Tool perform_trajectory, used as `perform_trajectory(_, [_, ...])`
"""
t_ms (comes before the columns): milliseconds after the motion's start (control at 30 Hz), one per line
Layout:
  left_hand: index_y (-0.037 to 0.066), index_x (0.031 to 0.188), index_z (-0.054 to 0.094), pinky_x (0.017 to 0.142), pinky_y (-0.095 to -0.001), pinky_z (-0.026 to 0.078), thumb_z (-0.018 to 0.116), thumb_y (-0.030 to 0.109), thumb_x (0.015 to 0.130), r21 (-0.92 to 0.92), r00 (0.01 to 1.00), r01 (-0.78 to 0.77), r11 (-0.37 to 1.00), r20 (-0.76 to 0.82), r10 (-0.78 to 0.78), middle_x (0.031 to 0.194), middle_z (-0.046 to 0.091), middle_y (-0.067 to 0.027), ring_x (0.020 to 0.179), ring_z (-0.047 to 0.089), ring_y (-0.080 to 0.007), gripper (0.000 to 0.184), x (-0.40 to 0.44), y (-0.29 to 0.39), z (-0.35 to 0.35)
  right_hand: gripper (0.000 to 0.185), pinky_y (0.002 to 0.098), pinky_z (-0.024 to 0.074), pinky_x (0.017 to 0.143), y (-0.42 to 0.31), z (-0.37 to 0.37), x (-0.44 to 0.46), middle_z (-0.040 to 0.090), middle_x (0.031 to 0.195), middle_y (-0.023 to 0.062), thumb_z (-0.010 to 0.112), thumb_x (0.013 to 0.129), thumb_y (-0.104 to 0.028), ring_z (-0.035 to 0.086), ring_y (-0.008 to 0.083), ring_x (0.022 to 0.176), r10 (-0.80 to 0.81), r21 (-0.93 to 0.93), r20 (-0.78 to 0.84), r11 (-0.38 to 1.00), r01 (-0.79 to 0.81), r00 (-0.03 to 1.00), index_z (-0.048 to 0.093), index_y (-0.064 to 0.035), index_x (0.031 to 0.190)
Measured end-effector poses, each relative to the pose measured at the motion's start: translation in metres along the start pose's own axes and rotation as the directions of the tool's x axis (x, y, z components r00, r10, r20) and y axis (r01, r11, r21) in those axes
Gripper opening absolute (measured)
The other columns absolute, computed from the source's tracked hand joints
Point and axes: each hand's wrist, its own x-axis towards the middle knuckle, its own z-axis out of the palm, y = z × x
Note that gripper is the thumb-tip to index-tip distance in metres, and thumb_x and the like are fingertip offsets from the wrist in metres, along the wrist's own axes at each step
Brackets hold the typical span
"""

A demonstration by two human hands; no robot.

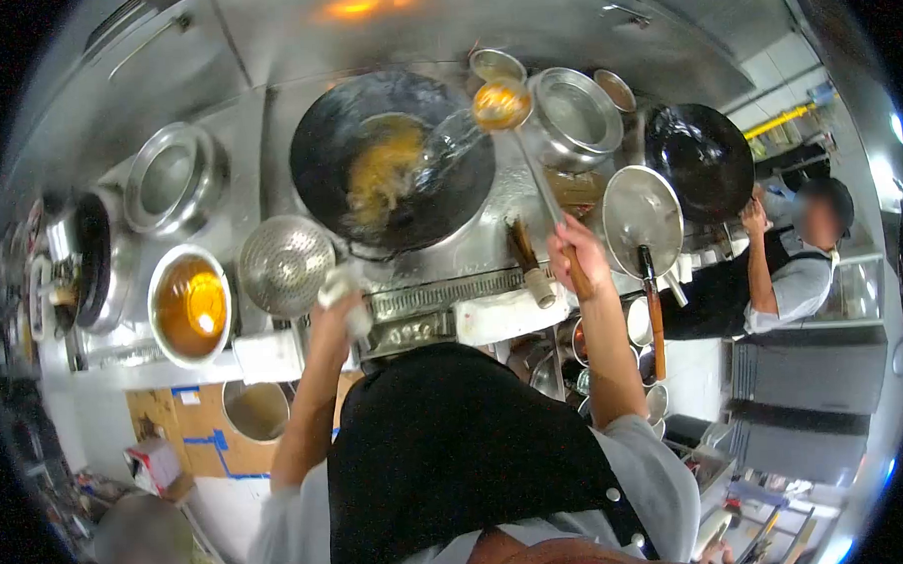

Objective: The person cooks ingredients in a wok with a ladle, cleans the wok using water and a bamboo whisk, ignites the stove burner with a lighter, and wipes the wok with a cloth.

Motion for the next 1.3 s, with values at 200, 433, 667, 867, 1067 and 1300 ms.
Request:
perform_trajectory(200, [-0.004, 0.126, 0.060, 0.084, -0.0398, 0.058, 0.071, -0.001, 0.085, 0.185, 0.998, -0.056, 0.981, 0.023, 0.053, 0.112, 0.071, -0.0166, 0.102, 0.071, -0.0285, 0.042, -0.050, 0.019, 0.018, 0.033, 0.0319, 0.0454, 0.049, -0.007, -0.062, 0.196, 0.060, 0.074, 0.0028, 0.061, 0.098, -0.014, 0.056, 0.0155, 0.056, -0.678, -0.826, -0.379, 0.555, 0.101, 0.630, 0.056, -0.0058, 0.129])
perform_trajectory(433, [0.002, 0.114, 0.066, 0.120, -0.0591, 0.030, 0.085, 0.008, 0.071, 0.806, 0.655, -0.565, -0.175, 0.568, 0.499, 0.153, 0.050, -0.0194, 0.148, 0.038, -0.0465, 0.048, -0.028, 0.056, 0.088, 0.019, 0.0286, 0.0406, 0.051, -0.068, -0.112, 0.246, 0.056, 0.070, 0.0005, 0.059, 0.102, -0.019, 0.053, 0.0115, 0.057, -0.055, 0.487, -0.187, 0.862, 0.141, 0.981, 0.055, -0.0124, 0.085])
perform_trajectory(667, [0.010, 0.135, 0.060, 0.111, -0.0521, 0.044, 0.072, 0.021, 0.089, -0.127, 0.922, -0.094, 0.987, 0.364, 0.135, 0.145, 0.057, -0.0188, 0.131, 0.057, -0.0366, 0.049, -0.042, 0.055, 0.065, 0.015, 0.0281, 0.0391, 0.051, -0.036, -0.067, 0.140, 0.054, 0.078, -0.0032, 0.055, 0.105, -0.025, 0.050, 0.0103, 0.056, -0.139, 0.525, 0.106, 0.849, 0.064, 0.985, 0.054, -0.0136, 0.096])
perform_trajectory(867, [0.010, 0.133, 0.060, 0.105, -0.0482, 0.048, 0.059, 0.042, 0.099, -0.561, 0.886, 0.382, 0.735, 0.448, -0.118, 0.134, 0.065, -0.0172, 0.121, 0.063, -0.0345, 0.047, -0.014, 0.062, 0.027, 0.013, 0.0295, 0.0400, 0.049, 0.031, 0.045, 0.031, 0.055, 0.077, -0.0029, 0.058, 0.104, -0.025, 0.050, 0.0104, 0.057, 0.008, 0.524, 0.272, 0.838, -0.155, 0.962, 0.055, -0.0151, 0.096])
perform_trajectory(1067, [0.015, 0.140, 0.057, 0.107, -0.0584, 0.045, 0.053, 0.052, 0.102, -0.236, 0.753, 0.467, 0.852, 0.611, -0.244, 0.138, 0.064, -0.0100, 0.130, 0.058, -0.0360, 0.053, -0.030, 0.030, 0.068, 0.024, 0.0329, 0.0457, 0.049, 0.131, 0.136, 0.014, 0.055, 0.067, -0.0014, 0.063, 0.102, -0.032, 0.058, 0.0184, 0.058, 0.168, 0.281, 0.123, 0.939, -0.197, 0.978, 0.067, -0.0094, 0.095])
perform_trajectory(1300, [0.012, 0.130, 0.063, 0.098, -0.0544, 0.052, 0.052, 0.054, 0.103, -0.284, 0.777, 0.522, 0.804, 0.547, -0.312, 0.130, 0.068, -0.0138, 0.101, 0.067, -0.0320, 0.051, -0.053, 0.043, 0.071, 0.057, 0.0517, 0.0570, 0.088, 0.136, -0.006, 0.024, 0.072, 0.114, 0.0242, 0.068, 0.093, -0.054, 0.072, 0.0406, 0.103, -0.483, -0.982, -0.155, -0.023, -0.190, 0.862, 0.070, -0.0076, 0.125])
